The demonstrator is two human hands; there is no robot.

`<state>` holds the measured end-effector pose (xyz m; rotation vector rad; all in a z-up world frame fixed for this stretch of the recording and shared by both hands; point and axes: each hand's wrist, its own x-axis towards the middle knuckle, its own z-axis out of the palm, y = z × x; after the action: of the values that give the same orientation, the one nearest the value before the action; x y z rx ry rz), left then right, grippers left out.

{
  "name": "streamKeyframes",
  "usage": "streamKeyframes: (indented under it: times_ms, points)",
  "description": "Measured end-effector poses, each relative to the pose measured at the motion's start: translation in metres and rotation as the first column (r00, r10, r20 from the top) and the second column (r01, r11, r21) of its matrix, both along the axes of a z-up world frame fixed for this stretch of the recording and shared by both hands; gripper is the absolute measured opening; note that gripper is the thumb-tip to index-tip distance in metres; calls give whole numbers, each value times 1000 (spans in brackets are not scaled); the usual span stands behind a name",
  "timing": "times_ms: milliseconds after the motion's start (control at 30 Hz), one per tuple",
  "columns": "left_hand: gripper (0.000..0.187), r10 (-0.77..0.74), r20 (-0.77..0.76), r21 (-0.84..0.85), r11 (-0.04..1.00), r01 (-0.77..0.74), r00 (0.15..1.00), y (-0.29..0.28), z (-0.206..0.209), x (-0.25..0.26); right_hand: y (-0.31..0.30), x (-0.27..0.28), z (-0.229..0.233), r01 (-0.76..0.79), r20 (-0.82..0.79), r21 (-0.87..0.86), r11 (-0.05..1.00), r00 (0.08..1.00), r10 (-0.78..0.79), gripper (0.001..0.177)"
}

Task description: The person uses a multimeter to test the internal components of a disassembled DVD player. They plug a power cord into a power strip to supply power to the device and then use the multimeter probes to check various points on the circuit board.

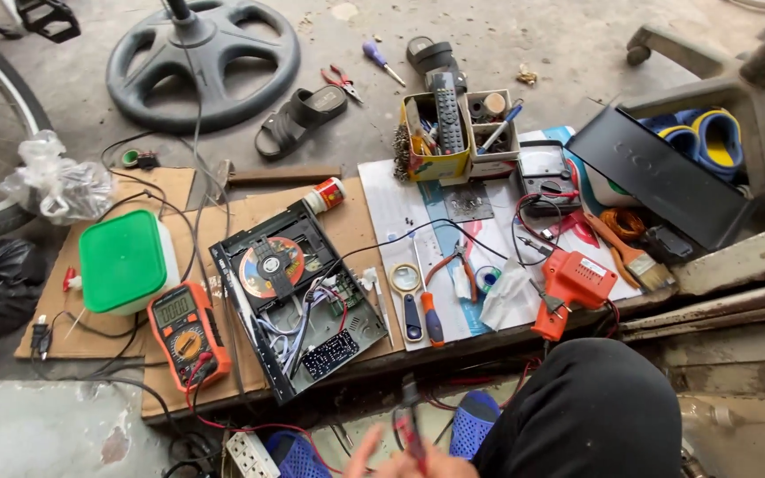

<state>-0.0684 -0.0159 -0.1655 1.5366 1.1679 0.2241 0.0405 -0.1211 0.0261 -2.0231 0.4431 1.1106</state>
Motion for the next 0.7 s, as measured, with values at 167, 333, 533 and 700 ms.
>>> streamKeyframes:
  times_ms: [167, 333, 533, 700]
  points:
    - [29, 100, 103, 250, 960, -123, 990, -69, 128, 64, -30, 46, 3, -628, -111, 128, 767, 760, 641, 38]
    - [35, -481, -441, -243, 877, 415, 758, -7, 40, 73, -97, 103, 96, -646, 427, -127, 753, 650, 629, 33]
    - [90, -875, -400, -396, 432, 810, 271, -20, 45, 91, -144, 204, 94, 180, 832, -77, 981, 553, -37, 23]
    - [47, -731, -309, 203, 574, 794, 608, -11, 52, 127, -155, 252, -53, -198, 472, -576, 793, 712, 520, 63]
